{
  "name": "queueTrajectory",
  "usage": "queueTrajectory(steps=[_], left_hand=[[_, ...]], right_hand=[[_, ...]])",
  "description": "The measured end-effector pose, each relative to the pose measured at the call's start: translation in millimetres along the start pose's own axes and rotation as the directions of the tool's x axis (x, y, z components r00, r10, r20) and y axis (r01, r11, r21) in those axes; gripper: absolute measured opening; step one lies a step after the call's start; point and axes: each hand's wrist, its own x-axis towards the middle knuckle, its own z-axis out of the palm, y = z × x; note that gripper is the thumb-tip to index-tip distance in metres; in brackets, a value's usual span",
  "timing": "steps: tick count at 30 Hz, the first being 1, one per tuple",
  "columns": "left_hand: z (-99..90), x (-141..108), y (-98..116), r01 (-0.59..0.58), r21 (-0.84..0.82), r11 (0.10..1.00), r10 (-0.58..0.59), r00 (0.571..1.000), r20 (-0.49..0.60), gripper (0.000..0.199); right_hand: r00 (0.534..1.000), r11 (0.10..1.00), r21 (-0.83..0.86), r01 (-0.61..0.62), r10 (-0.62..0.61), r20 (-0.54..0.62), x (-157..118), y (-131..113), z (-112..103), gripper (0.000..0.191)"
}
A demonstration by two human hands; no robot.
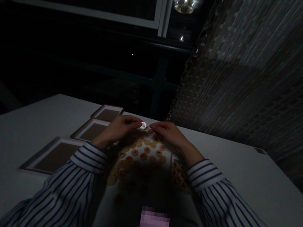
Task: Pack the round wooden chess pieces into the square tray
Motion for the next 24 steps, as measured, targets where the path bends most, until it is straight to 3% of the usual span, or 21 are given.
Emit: queueTrajectory(steps=[11,24], left_hand=[[-0.5,-6.6,16.5,-0.090,-0.013,0.996,0.090,0.995,0.031,0.025],[20.4,-15.1,29.1,-0.087,0.019,0.996,0.085,0.993,0.085,0.023]], right_hand=[[0.990,0.979,-0.158,0.125,-0.134,-0.045,-29.4,-11.3,-9.9,0.028],[0.960,0.933,-0.316,0.173,-0.232,-0.159,-72.7,-11.2,-32.5,0.026]])
